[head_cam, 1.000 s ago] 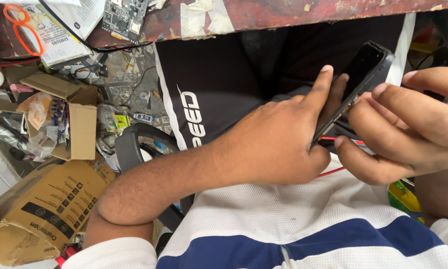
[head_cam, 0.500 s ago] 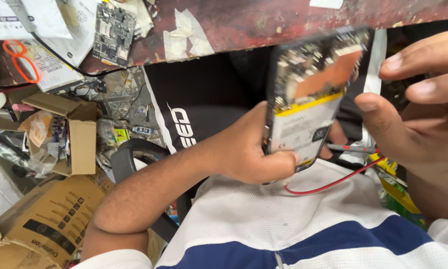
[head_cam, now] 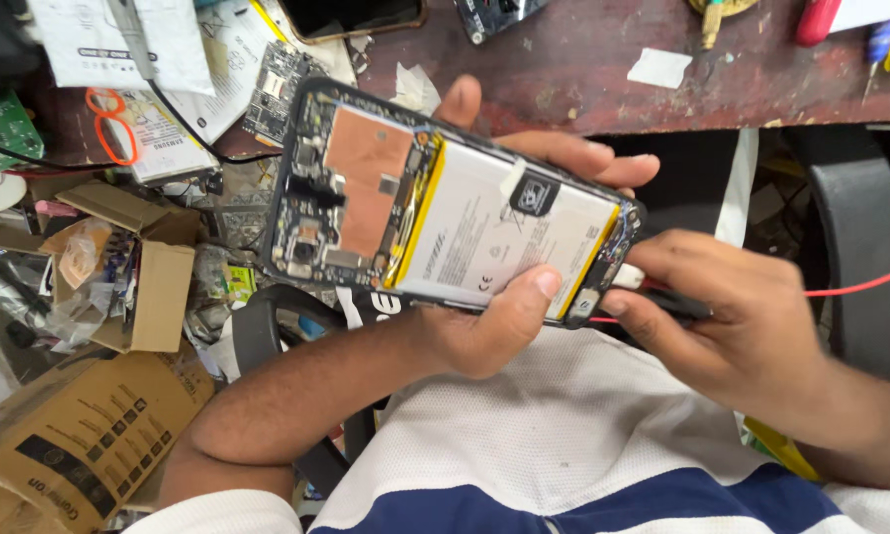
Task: The person repairs a smartphone at a cluttered workbench. They use tweezers to work inside the opened phone with its battery exposed, press the power button and watch the boot screen, reopen the back cover, manipulate the internal battery connector, then press the cover back on and continue handling the phone.
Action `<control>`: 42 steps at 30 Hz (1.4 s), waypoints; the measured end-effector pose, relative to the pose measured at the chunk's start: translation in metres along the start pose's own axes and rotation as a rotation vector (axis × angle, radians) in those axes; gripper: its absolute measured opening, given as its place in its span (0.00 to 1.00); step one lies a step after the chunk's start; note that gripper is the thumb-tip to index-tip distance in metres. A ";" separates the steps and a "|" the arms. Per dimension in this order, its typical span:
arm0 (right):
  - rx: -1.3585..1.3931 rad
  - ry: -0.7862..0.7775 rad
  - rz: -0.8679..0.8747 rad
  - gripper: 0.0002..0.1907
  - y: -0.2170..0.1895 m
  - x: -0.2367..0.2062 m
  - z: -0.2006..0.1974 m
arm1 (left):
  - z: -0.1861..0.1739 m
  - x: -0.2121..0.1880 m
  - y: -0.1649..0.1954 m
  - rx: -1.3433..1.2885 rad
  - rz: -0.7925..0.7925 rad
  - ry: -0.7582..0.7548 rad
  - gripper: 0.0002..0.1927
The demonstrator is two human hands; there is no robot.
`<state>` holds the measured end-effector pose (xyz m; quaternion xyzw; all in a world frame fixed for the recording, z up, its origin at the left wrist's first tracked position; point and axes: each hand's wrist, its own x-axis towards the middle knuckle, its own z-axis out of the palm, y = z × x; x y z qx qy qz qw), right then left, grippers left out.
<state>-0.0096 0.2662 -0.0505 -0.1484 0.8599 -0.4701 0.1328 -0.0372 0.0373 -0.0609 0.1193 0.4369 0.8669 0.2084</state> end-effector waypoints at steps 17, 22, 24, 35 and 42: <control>-0.252 -0.173 -0.204 0.24 -0.002 0.016 0.008 | 0.004 -0.013 0.026 -0.242 -0.041 0.069 0.52; -0.110 -0.023 -0.102 0.22 0.000 0.011 0.003 | 0.005 -0.015 0.025 -0.447 -0.141 0.026 0.52; 0.031 0.113 -0.057 0.20 0.006 -0.002 -0.001 | 0.004 -0.017 0.019 -0.445 -0.161 0.032 0.51; 0.064 -0.004 -0.452 0.27 0.017 0.004 -0.008 | -0.007 -0.014 0.000 -0.440 -0.249 -0.037 0.47; 0.126 -0.012 -0.591 0.29 0.021 0.020 0.001 | -0.007 -0.005 0.008 -0.364 -0.307 -0.101 0.52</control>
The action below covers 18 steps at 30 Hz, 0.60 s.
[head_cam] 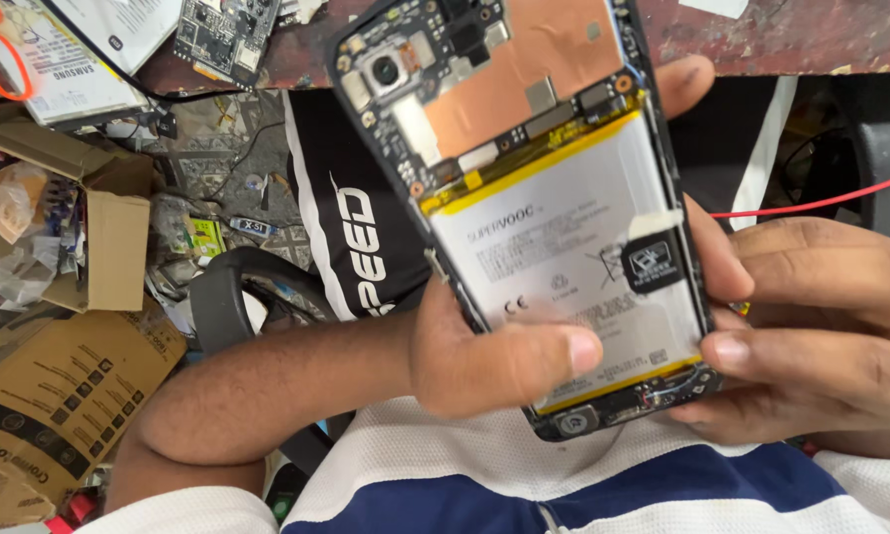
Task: The person repairs a smartphone at a cluttered workbench. They use tweezers to work inside the opened phone with its battery exposed, press the power button and watch the boot screen, reopen the back cover, manipulate the internal battery connector, then press the cover back on and continue handling the phone.
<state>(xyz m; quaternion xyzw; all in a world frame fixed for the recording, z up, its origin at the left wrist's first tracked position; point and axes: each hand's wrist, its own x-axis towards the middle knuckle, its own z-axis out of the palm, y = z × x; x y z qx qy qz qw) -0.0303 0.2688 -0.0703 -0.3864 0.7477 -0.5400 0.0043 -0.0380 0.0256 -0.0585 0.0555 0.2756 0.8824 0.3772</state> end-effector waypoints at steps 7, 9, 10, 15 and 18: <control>0.077 -0.140 0.032 0.30 0.005 -0.025 -0.017 | -0.001 -0.002 0.002 0.030 -0.001 -0.051 0.50; 0.072 -0.160 0.033 0.30 0.005 -0.029 -0.017 | -0.003 -0.004 0.000 0.032 0.001 -0.059 0.49; 0.069 -0.170 0.032 0.30 0.006 -0.030 -0.017 | -0.003 -0.003 -0.003 0.028 0.003 -0.067 0.49; 0.072 -0.193 0.038 0.30 0.003 -0.020 -0.015 | -0.005 -0.006 -0.010 0.036 0.028 -0.094 0.46; 0.073 -0.202 0.040 0.30 0.002 -0.016 -0.015 | -0.006 -0.007 -0.013 0.040 0.039 -0.104 0.45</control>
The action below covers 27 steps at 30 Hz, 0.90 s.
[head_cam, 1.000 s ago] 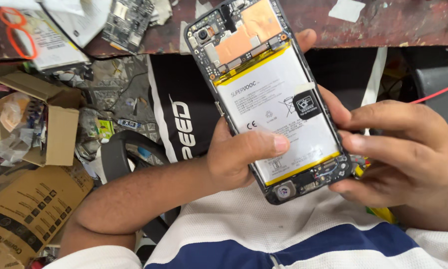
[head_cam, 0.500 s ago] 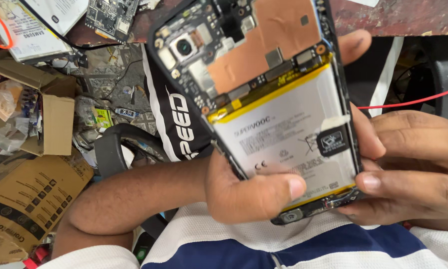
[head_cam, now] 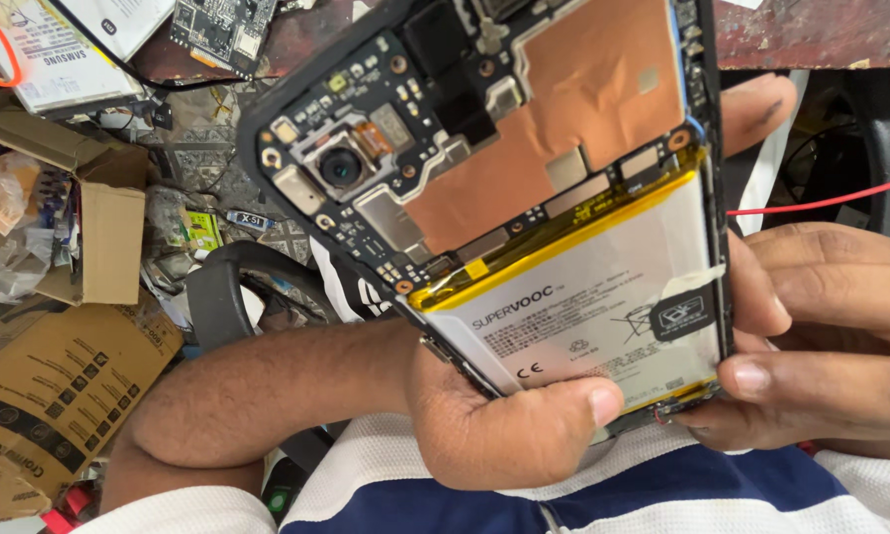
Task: The person repairs a smartphone at a cluttered workbench. They use tweezers to work inside the opened phone with its battery exposed, press the power button and watch the boot screen, reopen the back cover, manipulate the internal battery connector, then press the cover back on and continue handling the phone.
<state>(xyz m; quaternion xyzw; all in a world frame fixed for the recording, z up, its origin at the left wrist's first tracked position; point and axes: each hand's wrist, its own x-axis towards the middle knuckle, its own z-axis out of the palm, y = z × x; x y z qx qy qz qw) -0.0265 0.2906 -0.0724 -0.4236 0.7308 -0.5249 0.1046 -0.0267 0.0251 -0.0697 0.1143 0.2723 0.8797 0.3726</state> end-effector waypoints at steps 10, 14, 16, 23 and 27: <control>0.001 -0.017 0.025 0.30 -0.004 0.005 -0.004 | -0.002 -0.004 -0.006 0.021 0.024 -0.041 0.41; 0.004 -0.012 0.049 0.30 -0.007 0.008 -0.006 | -0.002 -0.007 0.005 0.084 0.034 -0.070 0.39; 0.000 0.005 0.055 0.30 -0.007 0.002 -0.007 | -0.002 -0.015 0.015 0.186 -0.035 -0.080 0.30; 0.021 0.235 0.011 0.29 -0.005 -0.010 0.010 | 0.000 -0.015 -0.004 0.260 -0.101 -0.069 0.20; 0.257 0.754 0.142 0.22 -0.019 0.001 0.062 | 0.001 -0.022 0.003 0.359 0.000 -0.021 0.16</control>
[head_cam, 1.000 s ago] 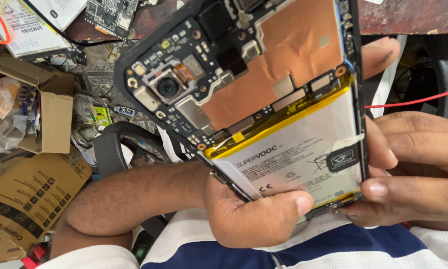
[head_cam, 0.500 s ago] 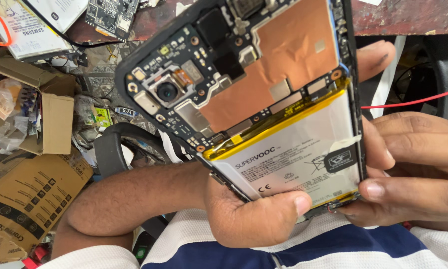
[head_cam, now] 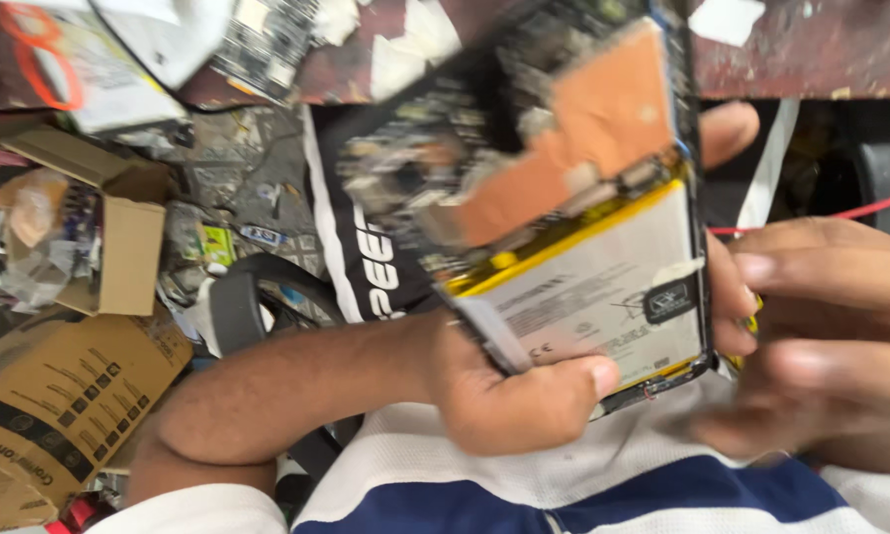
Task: The person repairs a smartphone at a cluttered workbench. They use tweezers to work inside the opened phone with its battery exposed, press the power button and watch the boot screen, reopen the back cover, manipulate the internal battery connector, then press the cover back on and continue handling the phone.
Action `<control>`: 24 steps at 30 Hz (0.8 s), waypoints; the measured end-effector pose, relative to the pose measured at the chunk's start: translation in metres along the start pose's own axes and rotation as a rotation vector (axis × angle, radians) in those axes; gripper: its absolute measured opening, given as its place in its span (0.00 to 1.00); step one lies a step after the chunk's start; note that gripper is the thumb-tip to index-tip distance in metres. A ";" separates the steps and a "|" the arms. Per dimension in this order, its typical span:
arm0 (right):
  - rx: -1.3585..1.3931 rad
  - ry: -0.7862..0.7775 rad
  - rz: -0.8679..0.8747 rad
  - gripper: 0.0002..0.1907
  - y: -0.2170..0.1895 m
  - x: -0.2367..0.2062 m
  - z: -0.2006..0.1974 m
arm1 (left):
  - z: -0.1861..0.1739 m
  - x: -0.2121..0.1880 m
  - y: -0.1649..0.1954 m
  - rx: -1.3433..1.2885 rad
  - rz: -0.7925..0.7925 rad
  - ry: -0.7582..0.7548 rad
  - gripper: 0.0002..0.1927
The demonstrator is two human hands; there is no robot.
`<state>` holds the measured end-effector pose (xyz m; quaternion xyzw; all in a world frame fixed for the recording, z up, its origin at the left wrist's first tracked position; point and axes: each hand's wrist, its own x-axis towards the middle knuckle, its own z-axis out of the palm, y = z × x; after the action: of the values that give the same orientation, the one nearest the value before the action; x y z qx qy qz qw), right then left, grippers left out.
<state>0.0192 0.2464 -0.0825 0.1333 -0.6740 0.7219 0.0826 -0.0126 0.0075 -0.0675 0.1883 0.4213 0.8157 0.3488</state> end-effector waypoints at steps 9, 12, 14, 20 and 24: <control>0.273 -0.129 0.437 0.36 -0.004 0.021 -0.043 | 0.011 0.014 -0.019 -0.313 -0.174 -0.041 0.32; 0.454 -0.155 0.582 0.31 -0.009 0.020 -0.046 | 0.017 0.018 -0.028 -0.314 -0.212 -0.056 0.32; 0.493 -0.185 0.638 0.27 -0.010 0.019 -0.048 | 0.019 0.021 -0.032 -0.293 -0.256 -0.063 0.32; 0.529 -0.221 0.722 0.16 -0.007 0.013 -0.060 | 0.023 0.026 -0.035 -0.163 -0.291 -0.056 0.34; 0.400 -0.240 0.727 0.13 -0.006 0.010 -0.062 | 0.026 0.029 -0.035 -0.154 -0.308 -0.054 0.35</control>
<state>0.0061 0.3077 -0.0766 -0.0163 -0.5289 0.7997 -0.2837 -0.0027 0.0569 -0.0812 0.1161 0.3720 0.7769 0.4945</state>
